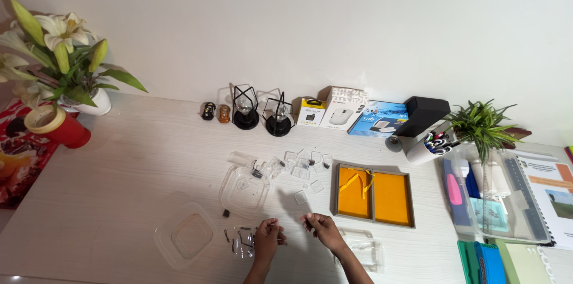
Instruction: The person assembles small transparent plastic components on a white desk. They pick up individual pieces, connect them by hand, and place the assembled units into a clear plastic container. The workspace includes various office supplies and decorative items.
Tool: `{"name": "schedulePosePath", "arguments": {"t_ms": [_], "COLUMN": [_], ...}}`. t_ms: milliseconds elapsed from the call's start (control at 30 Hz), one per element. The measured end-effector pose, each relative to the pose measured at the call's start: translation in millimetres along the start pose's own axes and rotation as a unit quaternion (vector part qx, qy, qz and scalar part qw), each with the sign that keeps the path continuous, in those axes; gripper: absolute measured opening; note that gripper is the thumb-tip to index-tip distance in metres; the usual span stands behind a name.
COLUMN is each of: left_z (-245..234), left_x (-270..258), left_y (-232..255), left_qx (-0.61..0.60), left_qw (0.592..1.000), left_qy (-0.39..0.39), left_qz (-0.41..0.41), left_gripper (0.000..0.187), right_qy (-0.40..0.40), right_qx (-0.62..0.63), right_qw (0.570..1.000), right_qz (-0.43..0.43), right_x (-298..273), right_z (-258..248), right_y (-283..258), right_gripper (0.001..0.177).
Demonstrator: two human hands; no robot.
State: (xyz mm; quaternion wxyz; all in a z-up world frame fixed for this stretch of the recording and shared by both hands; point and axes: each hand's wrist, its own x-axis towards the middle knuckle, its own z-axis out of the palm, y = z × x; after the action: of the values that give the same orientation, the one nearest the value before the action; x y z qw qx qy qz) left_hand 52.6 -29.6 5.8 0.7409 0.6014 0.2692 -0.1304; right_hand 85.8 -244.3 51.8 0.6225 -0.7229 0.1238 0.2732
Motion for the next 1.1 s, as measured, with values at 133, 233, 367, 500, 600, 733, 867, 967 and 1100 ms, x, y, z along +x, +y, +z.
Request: {"name": "schedulePosePath", "arguments": {"t_ms": [133, 233, 367, 500, 600, 733, 867, 967, 1100], "left_z": [3.9, 6.1, 7.0, 2.4, 1.6, 9.7, 8.4, 10.5, 10.9], "left_x": [5.3, 7.6, 5.0, 1.6, 2.7, -15.9, -38.1, -41.7, -42.7], "left_y": [-1.7, -4.4, -1.4, -0.1, 0.4, 18.2, 46.9, 54.7, 59.7], "left_qx": [0.020, 0.015, 0.014, 0.002, -0.001, 0.231, 0.383, 0.426, 0.467], "left_qw": [1.000, 1.000, 0.999, 0.999, 0.999, 0.969, 0.828, 0.787, 0.760], "left_qy": [-0.013, -0.018, -0.026, -0.047, -0.050, 0.041, -0.033, -0.129, -0.193], "left_qz": [0.013, 0.017, 0.022, 0.006, 0.011, 0.079, 0.408, 0.427, 0.408], "left_gripper": [0.024, 0.023, 0.026, 0.031, 0.036, 0.054, 0.072, 0.070, 0.067], "right_qy": [-0.003, -0.016, 0.015, 0.036, 0.030, 0.037, 0.025, 0.001, 0.009], "right_qx": [-0.025, -0.029, -0.021, 0.012, 0.039, 0.048, 0.040, 0.040, 0.059], "right_qw": [0.998, 0.992, 0.995, 0.999, 0.999, 0.998, 0.999, 0.999, 0.998], "right_qz": [-0.057, -0.124, -0.097, -0.010, -0.018, -0.007, -0.015, -0.034, -0.029], "right_x": [0.1, 7.3, 8.1, 4.8, 3.0, -3.1, -11.0, -15.9, -20.4], "right_z": [-2.5, -5.4, -6.5, -8.9, -6.2, -2.8, 3.3, 12.3, 15.9], "right_y": [8.7, 17.8, 19.7, 11.0, 8.2, 5.4, 3.2, 10.8, 25.5], "right_gripper": [0.024, 0.024, 0.025, 0.023, 0.022, 0.024, 0.023, 0.017, 0.015]}}
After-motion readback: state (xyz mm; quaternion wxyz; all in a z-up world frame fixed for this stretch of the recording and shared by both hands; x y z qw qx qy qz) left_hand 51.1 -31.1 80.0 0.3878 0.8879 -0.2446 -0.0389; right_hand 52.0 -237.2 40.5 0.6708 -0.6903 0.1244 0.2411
